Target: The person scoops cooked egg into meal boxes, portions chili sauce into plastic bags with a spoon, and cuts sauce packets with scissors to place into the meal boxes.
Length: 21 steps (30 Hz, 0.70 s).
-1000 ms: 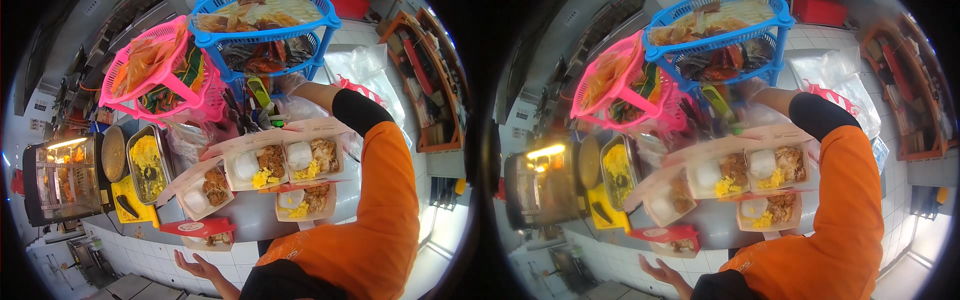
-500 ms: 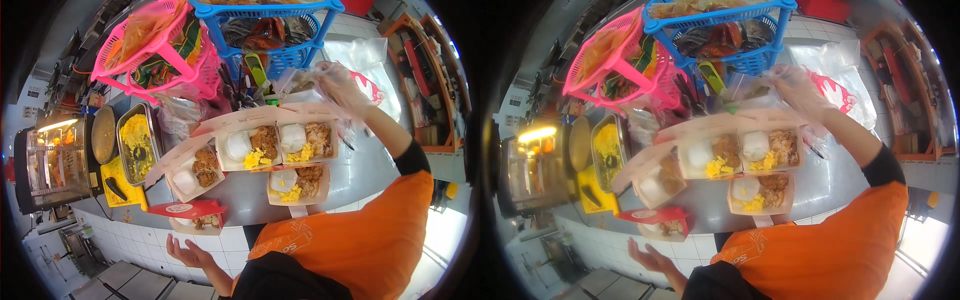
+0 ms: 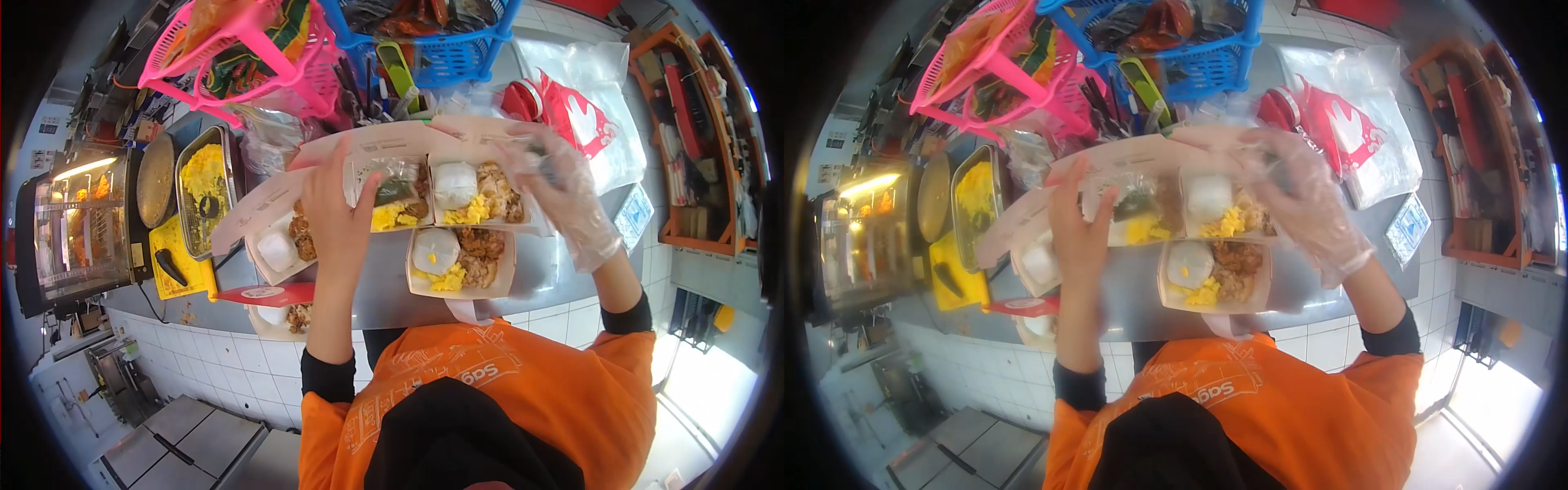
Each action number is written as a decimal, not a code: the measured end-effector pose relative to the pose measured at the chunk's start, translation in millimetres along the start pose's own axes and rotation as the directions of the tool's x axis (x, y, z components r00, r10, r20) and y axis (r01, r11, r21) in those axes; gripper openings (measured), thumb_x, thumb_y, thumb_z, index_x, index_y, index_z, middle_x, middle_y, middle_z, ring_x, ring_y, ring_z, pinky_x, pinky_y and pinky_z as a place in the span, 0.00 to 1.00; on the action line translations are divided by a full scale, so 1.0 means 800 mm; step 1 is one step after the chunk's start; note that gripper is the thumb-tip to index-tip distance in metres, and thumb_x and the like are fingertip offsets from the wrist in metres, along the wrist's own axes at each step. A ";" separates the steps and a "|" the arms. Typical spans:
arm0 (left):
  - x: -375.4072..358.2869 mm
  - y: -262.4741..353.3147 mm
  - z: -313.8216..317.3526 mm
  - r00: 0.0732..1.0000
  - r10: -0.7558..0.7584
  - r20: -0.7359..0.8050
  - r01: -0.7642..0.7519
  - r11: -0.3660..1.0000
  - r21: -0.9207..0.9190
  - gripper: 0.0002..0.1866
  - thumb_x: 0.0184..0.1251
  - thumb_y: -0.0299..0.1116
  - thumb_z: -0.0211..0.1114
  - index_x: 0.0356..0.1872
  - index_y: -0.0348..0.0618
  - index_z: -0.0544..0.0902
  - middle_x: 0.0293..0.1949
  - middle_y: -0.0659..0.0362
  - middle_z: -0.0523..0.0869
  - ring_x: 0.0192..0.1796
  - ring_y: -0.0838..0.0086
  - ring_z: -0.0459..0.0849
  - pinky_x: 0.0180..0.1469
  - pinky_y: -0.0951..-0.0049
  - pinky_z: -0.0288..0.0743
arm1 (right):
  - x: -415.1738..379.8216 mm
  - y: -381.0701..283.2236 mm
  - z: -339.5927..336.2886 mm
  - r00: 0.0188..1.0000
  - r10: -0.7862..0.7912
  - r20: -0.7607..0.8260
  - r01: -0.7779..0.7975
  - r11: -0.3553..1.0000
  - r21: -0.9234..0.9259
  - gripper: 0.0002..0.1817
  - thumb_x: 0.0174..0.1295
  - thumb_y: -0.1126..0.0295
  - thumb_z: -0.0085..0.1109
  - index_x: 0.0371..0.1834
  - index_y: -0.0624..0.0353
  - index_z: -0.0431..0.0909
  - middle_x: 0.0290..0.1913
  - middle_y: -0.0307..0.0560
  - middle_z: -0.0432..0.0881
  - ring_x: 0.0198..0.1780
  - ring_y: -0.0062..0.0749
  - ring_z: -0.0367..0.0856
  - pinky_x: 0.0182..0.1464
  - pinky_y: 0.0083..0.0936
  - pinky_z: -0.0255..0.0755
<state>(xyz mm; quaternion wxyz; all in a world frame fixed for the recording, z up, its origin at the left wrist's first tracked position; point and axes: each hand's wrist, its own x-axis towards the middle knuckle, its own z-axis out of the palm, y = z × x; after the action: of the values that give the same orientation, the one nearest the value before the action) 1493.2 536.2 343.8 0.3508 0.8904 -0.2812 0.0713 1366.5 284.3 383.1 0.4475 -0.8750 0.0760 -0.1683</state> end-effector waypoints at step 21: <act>-0.044 0.111 0.051 0.941 0.194 0.277 0.023 0.780 -0.626 0.32 0.61 0.35 0.69 0.67 0.45 0.71 0.50 0.58 0.82 0.52 0.67 0.79 0.69 0.56 0.47 | -0.037 -0.030 0.043 0.939 0.072 -0.335 0.127 0.834 0.536 0.11 0.67 0.77 0.58 0.52 0.61 0.76 0.48 0.42 0.80 0.46 0.23 0.78 0.52 0.22 0.73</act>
<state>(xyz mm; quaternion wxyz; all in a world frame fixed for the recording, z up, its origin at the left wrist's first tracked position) 1412.2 472.0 354.0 0.5687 0.7105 -0.3835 -0.1573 1351.2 332.8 376.9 0.6573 -0.6675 0.0880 -0.3386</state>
